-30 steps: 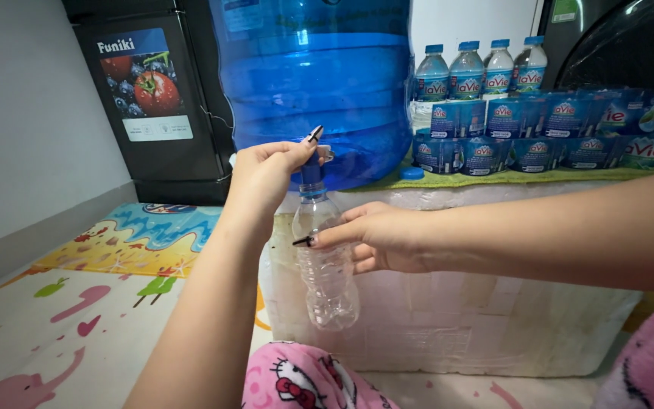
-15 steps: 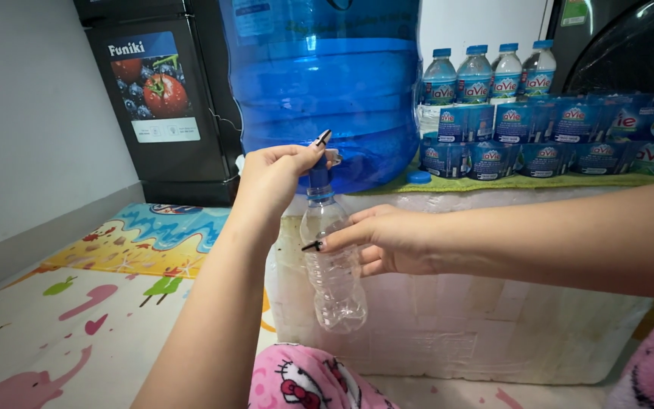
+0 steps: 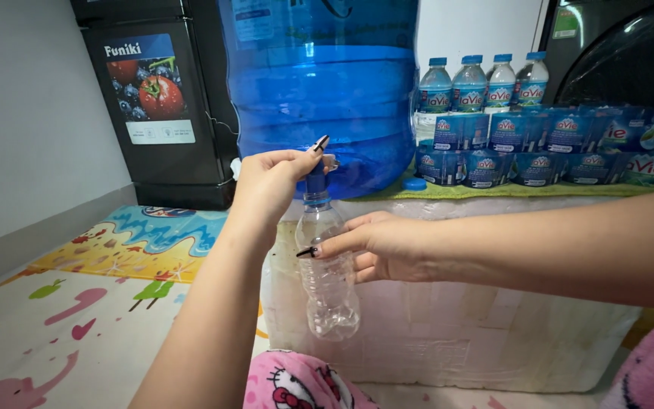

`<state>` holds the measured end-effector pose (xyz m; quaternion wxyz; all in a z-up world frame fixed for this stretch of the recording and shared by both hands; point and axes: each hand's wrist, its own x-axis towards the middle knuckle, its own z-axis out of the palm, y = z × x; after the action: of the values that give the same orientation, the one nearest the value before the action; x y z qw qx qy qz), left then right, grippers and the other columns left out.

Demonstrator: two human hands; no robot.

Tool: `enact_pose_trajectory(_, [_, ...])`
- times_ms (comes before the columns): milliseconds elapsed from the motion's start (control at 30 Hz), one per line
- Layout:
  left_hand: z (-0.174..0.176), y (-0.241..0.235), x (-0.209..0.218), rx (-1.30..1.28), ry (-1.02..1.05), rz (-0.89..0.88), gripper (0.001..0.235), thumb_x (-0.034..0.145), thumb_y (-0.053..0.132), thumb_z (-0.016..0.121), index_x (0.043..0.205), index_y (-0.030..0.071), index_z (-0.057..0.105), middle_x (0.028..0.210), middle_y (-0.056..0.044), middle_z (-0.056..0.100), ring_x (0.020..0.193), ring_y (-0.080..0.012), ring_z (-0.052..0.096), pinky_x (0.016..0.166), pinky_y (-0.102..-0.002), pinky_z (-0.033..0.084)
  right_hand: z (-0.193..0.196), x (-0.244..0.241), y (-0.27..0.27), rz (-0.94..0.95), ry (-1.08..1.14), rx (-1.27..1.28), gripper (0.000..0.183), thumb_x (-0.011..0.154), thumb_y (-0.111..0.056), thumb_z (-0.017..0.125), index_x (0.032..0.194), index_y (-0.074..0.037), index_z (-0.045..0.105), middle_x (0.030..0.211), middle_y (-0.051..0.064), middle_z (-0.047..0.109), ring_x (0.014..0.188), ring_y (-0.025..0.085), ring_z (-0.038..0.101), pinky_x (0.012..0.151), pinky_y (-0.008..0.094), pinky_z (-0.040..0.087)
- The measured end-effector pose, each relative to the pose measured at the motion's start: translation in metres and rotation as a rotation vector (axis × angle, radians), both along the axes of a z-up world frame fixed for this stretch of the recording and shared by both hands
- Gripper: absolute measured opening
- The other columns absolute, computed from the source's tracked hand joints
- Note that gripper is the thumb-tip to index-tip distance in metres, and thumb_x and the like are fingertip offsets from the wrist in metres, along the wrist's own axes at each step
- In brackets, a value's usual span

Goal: The person removes a label from a small plastic water bottle and places it on a stack of similar bottles. They then fill the bottle with water from a large blue water dispenser and place it back on the stack.

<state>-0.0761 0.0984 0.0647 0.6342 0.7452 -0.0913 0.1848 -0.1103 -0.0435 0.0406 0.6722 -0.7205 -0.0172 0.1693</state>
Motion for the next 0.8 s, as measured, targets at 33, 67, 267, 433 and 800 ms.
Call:
enact_pose_trajectory(33, [0.0007, 0.0001, -0.0012, -0.003, 0.0, -0.004, 0.027, 0.086, 0.039, 0.074, 0.101, 0.019, 0.084, 0.107, -0.011, 0.08, 0.127, -0.0254, 0.066, 0.114, -0.045, 0.037, -0.0017, 0.0025, -0.001, -0.004, 0.0, -0.003, 0.047, 0.075, -0.004, 0.083, 0.116, 0.005, 0.062, 0.103, 0.011, 0.06, 0.095, 0.032, 0.074, 0.088, 0.042, 0.057])
enact_pose_trajectory(67, [0.0013, 0.0003, -0.0024, -0.013, 0.007, -0.003, 0.027, 0.086, 0.04, 0.075, 0.101, 0.019, 0.084, 0.106, -0.011, 0.08, 0.127, -0.0265, 0.066, 0.115, -0.045, 0.036, -0.0036, 0.0049, -0.0019, 0.005, -0.003, 0.015, 0.045, 0.074, -0.003, 0.083, 0.114, 0.004, 0.064, 0.101, 0.011, 0.062, 0.093, 0.033, 0.075, 0.086, 0.044, 0.058])
enact_pose_trajectory(267, [0.0008, 0.0005, -0.0034, -0.009, 0.016, -0.006, 0.027, 0.086, 0.04, 0.074, 0.101, 0.02, 0.084, 0.107, -0.011, 0.081, 0.129, -0.0271, 0.065, 0.116, -0.044, 0.035, -0.0058, 0.0069, -0.0017, 0.006, 0.001, 0.021, 0.047, 0.073, -0.002, 0.083, 0.116, 0.004, 0.065, 0.104, 0.013, 0.065, 0.093, 0.033, 0.074, 0.086, 0.045, 0.058])
enact_pose_trajectory(433, [0.0011, -0.0004, -0.0016, -0.007, 0.02, -0.008, 0.027, 0.086, 0.039, 0.074, 0.102, 0.02, 0.084, 0.108, -0.011, 0.081, 0.13, -0.0265, 0.065, 0.116, -0.044, 0.036, -0.006, 0.0079, -0.0004, 0.012, 0.003, 0.013, 0.058, 0.072, -0.002, 0.083, 0.126, 0.004, 0.062, 0.111, 0.016, 0.064, 0.097, 0.035, 0.073, 0.088, 0.047, 0.056])
enact_pose_trajectory(800, [0.0005, -0.0015, -0.0039, -0.004, 0.011, 0.002, 0.027, 0.086, 0.038, 0.072, 0.103, 0.021, 0.084, 0.107, -0.01, 0.081, 0.131, -0.0271, 0.064, 0.117, -0.045, 0.035, -0.0077, 0.0099, -0.0029, 0.046, 0.001, 0.01, 0.071, 0.074, -0.003, 0.081, 0.139, 0.006, 0.053, 0.119, 0.016, 0.057, 0.109, 0.04, 0.07, 0.093, 0.051, 0.053])
